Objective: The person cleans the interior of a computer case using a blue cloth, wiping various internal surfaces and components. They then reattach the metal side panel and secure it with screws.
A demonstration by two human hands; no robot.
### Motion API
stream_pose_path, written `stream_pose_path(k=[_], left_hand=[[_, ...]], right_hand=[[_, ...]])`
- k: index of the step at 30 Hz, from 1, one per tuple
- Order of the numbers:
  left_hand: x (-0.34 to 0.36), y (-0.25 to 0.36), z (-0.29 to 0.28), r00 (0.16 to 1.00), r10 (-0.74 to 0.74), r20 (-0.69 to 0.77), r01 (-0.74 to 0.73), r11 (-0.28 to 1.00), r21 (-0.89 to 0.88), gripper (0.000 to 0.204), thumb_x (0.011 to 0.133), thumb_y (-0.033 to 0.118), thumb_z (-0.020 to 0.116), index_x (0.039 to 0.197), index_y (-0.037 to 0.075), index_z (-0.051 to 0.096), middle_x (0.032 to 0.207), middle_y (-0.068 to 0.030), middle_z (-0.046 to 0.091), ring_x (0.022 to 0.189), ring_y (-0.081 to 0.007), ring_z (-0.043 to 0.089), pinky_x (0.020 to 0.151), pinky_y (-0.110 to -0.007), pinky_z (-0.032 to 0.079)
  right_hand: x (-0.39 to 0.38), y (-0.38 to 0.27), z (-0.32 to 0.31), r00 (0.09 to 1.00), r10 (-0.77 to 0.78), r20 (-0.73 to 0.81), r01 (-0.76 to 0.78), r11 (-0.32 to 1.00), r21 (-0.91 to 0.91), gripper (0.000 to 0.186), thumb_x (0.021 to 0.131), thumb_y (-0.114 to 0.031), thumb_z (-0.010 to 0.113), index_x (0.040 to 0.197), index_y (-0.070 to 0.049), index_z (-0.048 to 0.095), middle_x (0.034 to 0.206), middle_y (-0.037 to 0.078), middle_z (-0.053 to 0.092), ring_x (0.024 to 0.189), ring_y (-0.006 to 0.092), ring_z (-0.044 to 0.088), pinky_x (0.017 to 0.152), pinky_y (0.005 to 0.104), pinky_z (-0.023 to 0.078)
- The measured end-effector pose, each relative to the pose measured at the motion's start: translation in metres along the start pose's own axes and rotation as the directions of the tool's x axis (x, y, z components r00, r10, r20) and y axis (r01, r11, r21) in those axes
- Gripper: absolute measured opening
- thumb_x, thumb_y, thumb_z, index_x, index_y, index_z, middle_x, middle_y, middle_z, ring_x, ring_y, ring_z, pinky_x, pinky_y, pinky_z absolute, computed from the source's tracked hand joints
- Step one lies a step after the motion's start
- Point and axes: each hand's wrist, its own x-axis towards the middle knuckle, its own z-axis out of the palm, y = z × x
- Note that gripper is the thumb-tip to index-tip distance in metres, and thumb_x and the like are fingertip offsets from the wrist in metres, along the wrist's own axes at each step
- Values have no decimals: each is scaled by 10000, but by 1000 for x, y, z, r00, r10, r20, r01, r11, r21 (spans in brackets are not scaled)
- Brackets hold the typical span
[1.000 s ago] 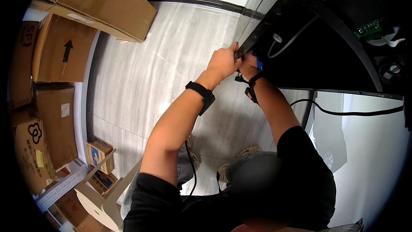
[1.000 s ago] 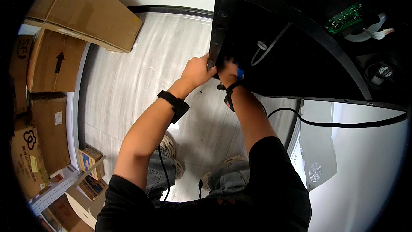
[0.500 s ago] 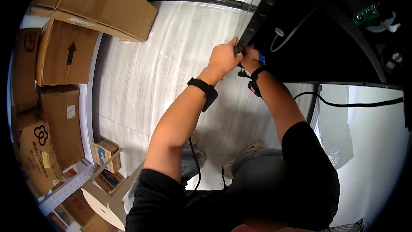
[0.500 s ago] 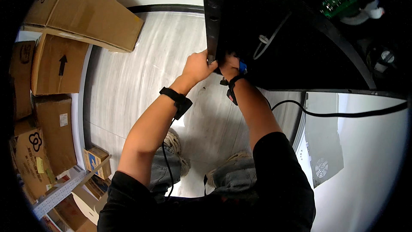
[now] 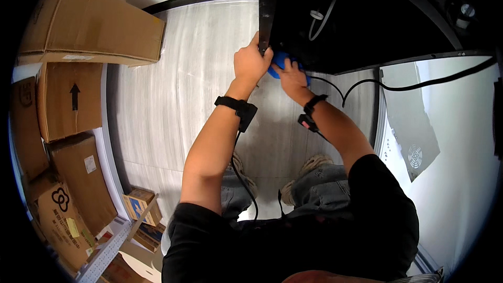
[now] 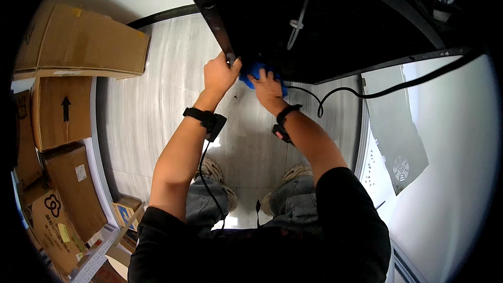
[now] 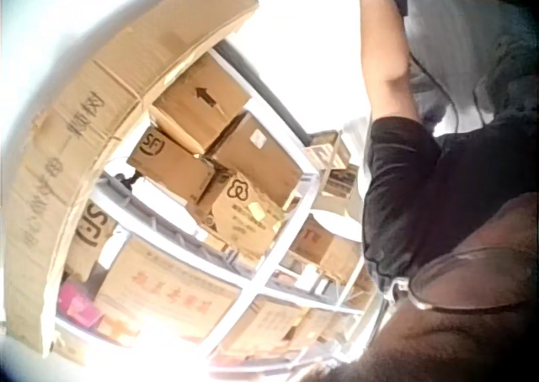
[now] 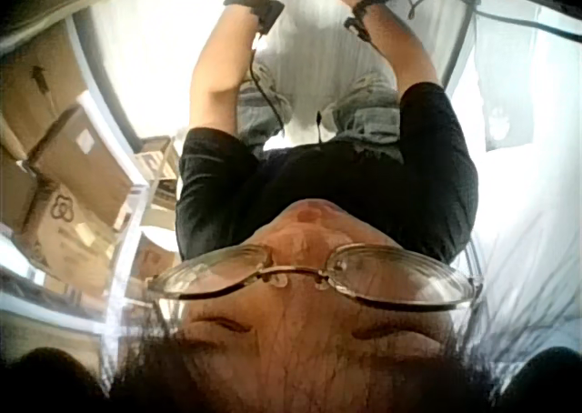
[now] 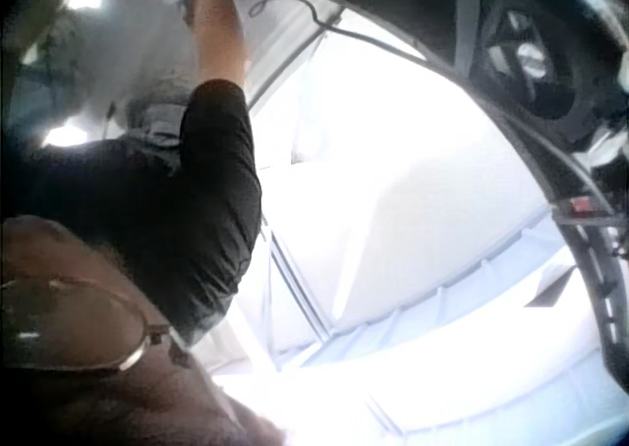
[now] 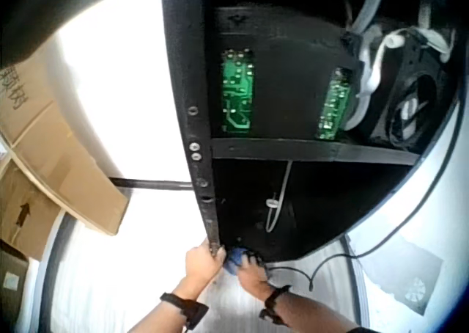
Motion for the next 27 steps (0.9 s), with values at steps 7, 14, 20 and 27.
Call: stream_pose_path(k=[7, 14, 20, 27], left_hand=[[-6, 3, 6, 984, -108, -142, 104, 994, -40, 280, 792, 306, 643, 978, 101, 683, 779, -167, 703, 763, -388, 677, 716, -468, 541], [-10, 0, 12, 986, -90, -140, 84, 995, -46, 317, 833, 374, 669, 915, 68, 652, 744, -165, 692, 727, -378, 667, 677, -458, 523], [-5, 0, -7, 994, 8, -105, 6, 991, 133, 411, 823, 418, 697, 966, 33, 681, 812, -186, 706, 800, -371, 684, 725, -437, 537], [1, 1, -6, 997, 37, -63, -23, 976, 215, 425, 817, 394, 723, 917, -18, 695, 909, -192, 721, 871, -369, 691, 777, -430, 538]], right_hand=[[4, -7, 9, 984, 155, 90, -160, 986, 53, 463, 873, -158, 556, 1313, -298, 595, 1201, 95, 465, 1017, 332, 528, 799, 444, 538], [-36, 64, 8, 898, 426, 111, -433, 900, 56, 485, 897, -166, 560, 1363, -298, 538, 1298, 120, 422, 1120, 374, 510, 818, 488, 543], [-57, 100, 14, 854, 514, -84, -515, 857, 6, 426, 879, -150, 562, 1289, -262, 579, 1206, 103, 494, 968, 353, 580, 705, 454, 569], [-33, 44, 11, 895, 440, 74, -446, 879, 169, 432, 891, -149, 528, 1307, -252, 581, 1278, 147, 461, 993, 376, 573, 754, 428, 564]])
